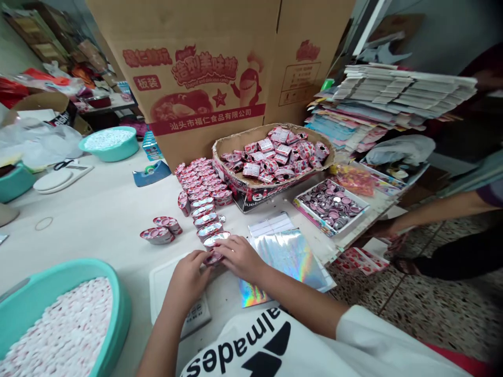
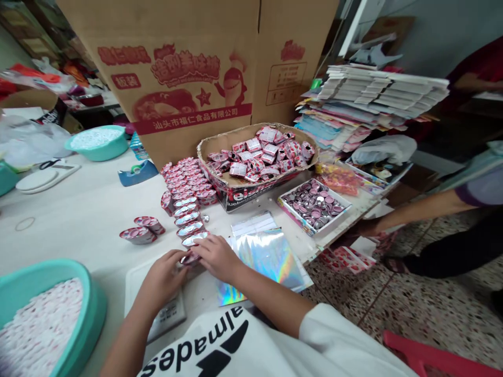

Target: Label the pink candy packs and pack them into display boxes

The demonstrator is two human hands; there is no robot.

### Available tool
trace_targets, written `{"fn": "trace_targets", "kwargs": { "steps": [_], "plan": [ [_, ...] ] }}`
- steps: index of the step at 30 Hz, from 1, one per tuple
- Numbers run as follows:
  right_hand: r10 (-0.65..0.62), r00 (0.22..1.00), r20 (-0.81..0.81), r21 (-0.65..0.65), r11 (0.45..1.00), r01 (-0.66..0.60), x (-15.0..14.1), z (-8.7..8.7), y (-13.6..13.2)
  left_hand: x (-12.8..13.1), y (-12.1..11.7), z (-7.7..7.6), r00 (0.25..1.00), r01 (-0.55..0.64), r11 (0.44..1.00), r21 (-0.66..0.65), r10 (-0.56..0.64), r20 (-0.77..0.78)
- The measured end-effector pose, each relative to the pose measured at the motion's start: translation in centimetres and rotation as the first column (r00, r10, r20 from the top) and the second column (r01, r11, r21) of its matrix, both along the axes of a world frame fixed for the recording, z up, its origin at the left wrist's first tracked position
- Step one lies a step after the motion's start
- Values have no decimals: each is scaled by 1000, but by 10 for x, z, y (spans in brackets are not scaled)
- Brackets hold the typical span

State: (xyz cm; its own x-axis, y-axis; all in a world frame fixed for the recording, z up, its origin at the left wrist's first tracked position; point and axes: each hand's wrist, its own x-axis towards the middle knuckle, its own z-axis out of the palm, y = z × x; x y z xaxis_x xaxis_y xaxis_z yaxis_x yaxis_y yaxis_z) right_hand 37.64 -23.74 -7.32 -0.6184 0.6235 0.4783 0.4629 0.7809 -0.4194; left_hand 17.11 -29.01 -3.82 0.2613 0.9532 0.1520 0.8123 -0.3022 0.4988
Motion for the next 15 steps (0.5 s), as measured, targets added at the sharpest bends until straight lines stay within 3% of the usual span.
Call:
{"fn": "trace_targets", "kwargs": {
  "steps": [3, 7, 11, 15],
  "plan": [
    [-184, 983, 13, -42, 982, 184, 9, 3, -3, -3, 6, -8, 999, 5, 989, 145, 2, -51],
    [-379, 917, 127, -194, 897, 398, 39, -1, 3, -1, 13, -13, 993, 21, 952, 306, 14, -115],
    [-323, 907, 269, -254, 885, 390, 61, -7, 12, 4, 21, -22, 990, 81, 928, 363, -32, -140],
    [-279, 907, 315, -262, 893, 365, 63, -9, 19, 6, 25, -24, 984, 119, 909, 400, -56, -166]
  ]
}}
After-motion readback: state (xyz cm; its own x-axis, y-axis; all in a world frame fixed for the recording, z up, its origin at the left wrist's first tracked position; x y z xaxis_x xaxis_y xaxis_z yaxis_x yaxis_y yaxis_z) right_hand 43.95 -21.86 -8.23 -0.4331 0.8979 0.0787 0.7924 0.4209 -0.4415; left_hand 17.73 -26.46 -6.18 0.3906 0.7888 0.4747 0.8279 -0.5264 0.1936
